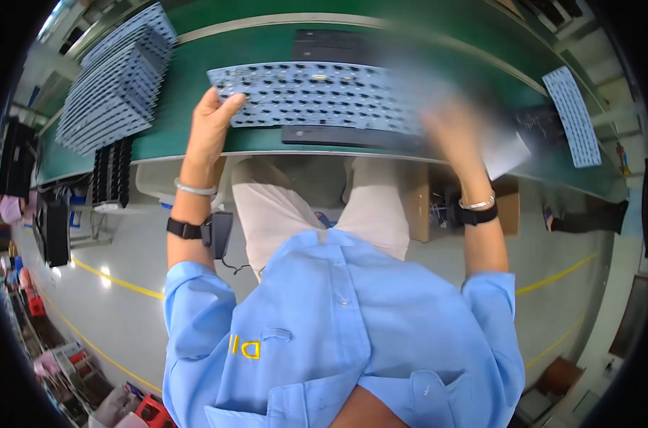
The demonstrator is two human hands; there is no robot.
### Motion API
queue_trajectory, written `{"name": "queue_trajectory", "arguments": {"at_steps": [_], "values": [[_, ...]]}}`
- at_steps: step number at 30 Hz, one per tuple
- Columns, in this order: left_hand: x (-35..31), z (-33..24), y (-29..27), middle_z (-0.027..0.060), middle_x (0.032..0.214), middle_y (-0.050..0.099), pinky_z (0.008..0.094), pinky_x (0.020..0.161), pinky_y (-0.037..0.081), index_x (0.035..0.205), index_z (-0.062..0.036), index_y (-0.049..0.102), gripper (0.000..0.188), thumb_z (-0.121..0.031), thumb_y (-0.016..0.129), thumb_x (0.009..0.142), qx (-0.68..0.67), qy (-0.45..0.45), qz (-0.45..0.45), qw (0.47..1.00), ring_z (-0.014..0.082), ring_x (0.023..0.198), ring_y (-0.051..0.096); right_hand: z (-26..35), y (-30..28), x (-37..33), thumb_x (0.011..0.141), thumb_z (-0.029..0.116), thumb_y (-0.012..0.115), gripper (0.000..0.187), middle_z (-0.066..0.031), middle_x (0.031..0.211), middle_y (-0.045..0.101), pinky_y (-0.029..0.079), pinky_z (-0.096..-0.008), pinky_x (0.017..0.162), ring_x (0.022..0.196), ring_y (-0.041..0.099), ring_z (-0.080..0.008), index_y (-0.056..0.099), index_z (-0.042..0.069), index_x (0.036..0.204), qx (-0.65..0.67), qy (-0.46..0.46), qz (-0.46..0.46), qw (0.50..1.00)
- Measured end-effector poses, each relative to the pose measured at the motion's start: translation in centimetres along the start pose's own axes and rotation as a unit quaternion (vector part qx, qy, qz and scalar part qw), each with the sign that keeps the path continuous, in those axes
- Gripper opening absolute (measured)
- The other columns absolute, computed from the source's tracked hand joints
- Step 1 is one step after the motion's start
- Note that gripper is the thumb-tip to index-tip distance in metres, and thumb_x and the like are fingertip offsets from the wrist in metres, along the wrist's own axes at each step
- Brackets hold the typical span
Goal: The person wipes a black plate with a cloth, places a circuit board onto it, and presses it down before placing the board into a box.
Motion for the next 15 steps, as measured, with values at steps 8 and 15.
{"name": "queue_trajectory", "arguments": {"at_steps": [8, 15], "values": [[0.4, 0.0, 0.0, 0.0039, 0.103, 0.059, 0.0251, 0.085, 0.040, 0.108, -0.0023, 0.054, 0.027, -0.010, 0.060, 0.083, 0.020, 0.006, 0.015, 1.000, 0.0101, 0.094, 0.053, -0.3, 0.1, 0.6, 0.080, 0.019, 0.065, 0.018, 0.0027, 0.074, 0.053, 0.039, -0.0218, 0.061, 0.068, 0.044, -0.0067, 0.057, 0.002, 0.084, 0.024, -0.040, 0.016, 0.999], [-0.8, -0.4, 0.2, 0.0030, 0.103, 0.058, 0.0244, 0.085, 0.039, 0.108, -0.0014, 0.054, 0.027, -0.012, 0.059, 0.084, 0.081, -0.005, -0.025, 0.996, 0.0099, 0.092, 0.052, 0.3, -0.8, -0.2, 0.079, 0.020, 0.065, 0.020, 0.0016, 0.070, 0.050, 0.039, -0.0225, 0.060, 0.066, 0.044, -0.0074, 0.057, 0.003, 0.082, -0.084, -0.042, 0.020, 0.995]]}}
Point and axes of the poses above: each hand's wrist, its own x-axis towards the middle knuckle, its own y-axis out of the palm, z = x × y, the point moved 9 cm from there along x, towards the middle knuckle
